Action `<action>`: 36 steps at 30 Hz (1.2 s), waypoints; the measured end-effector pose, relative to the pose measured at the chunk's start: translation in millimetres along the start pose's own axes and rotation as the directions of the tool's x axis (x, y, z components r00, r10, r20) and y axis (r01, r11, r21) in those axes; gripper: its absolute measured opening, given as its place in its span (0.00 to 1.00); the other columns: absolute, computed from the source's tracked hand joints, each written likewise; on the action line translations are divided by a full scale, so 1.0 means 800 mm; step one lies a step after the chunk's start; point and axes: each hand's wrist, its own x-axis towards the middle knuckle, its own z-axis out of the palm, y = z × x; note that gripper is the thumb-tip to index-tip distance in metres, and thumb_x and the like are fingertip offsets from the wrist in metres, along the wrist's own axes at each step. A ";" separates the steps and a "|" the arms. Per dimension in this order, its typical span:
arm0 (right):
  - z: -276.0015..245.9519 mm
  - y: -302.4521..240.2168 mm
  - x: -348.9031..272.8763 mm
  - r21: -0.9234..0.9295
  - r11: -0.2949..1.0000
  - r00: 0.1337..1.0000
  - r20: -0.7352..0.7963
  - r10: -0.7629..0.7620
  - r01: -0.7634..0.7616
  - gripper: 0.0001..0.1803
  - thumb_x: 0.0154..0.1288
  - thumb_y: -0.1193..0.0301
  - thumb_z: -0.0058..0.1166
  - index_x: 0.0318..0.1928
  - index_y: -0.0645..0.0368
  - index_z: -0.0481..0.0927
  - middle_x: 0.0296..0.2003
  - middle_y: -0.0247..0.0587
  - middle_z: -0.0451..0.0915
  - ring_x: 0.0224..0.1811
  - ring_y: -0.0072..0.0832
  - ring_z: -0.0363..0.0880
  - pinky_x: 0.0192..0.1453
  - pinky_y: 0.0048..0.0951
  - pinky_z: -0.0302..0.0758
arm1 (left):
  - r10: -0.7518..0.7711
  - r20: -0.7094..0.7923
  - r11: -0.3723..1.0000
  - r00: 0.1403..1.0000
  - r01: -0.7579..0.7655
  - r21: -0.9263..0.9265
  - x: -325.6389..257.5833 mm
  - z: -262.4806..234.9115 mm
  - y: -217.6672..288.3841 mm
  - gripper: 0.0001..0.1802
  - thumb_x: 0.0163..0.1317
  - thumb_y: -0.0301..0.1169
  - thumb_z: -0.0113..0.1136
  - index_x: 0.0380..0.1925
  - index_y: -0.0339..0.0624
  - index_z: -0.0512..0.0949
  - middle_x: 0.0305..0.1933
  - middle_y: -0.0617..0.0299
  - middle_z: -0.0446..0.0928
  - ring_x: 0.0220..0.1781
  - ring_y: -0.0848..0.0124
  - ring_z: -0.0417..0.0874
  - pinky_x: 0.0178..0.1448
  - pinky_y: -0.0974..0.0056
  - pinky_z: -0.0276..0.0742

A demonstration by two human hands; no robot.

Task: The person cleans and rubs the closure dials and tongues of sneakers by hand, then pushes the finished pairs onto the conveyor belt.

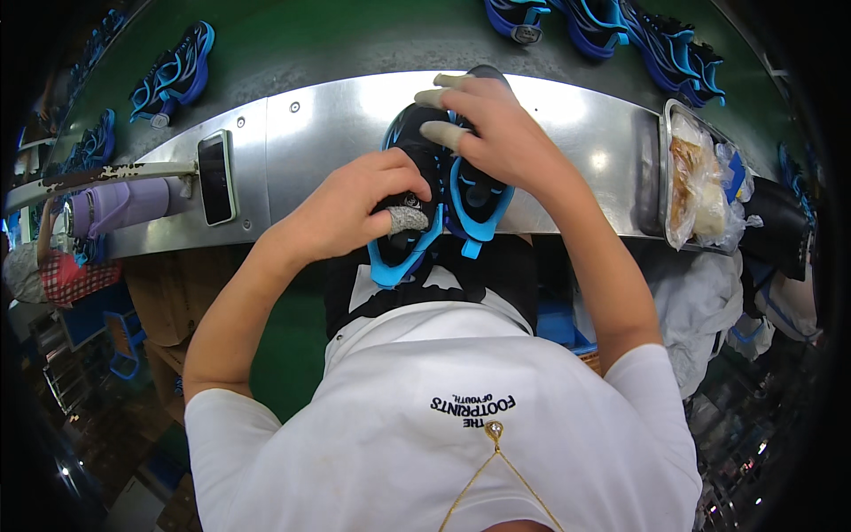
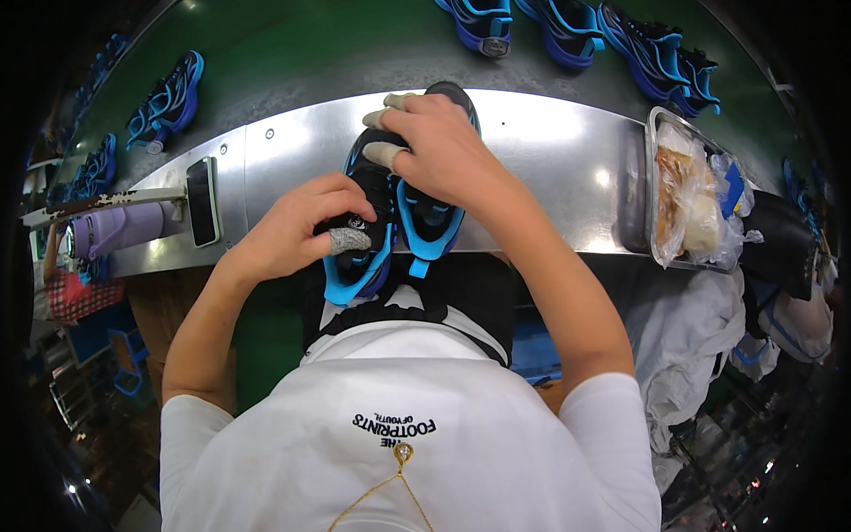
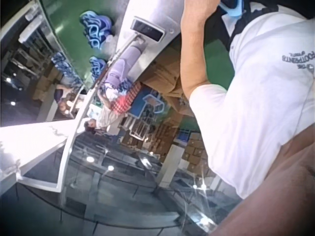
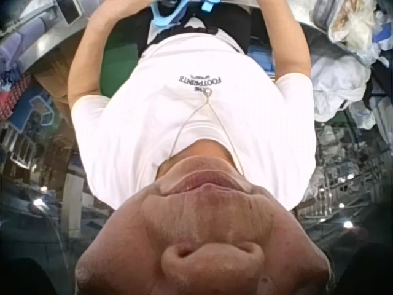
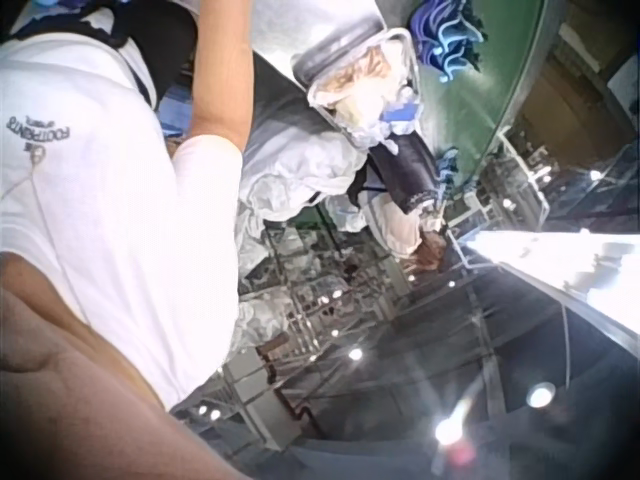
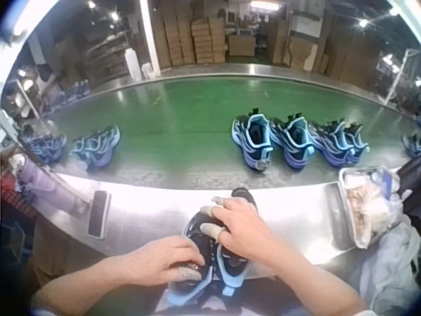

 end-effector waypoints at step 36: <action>-0.011 -0.057 0.011 0.403 0.915 0.787 0.574 -0.229 -0.028 0.20 0.60 0.82 0.54 0.54 0.57 0.80 0.50 0.43 0.81 0.53 0.37 0.79 0.59 0.33 0.74 | -0.637 -0.004 0.443 0.771 0.362 -0.820 -0.079 0.092 0.041 0.19 0.66 0.23 0.50 0.57 0.34 0.73 0.49 0.54 0.77 0.34 0.73 0.80 0.35 0.70 0.77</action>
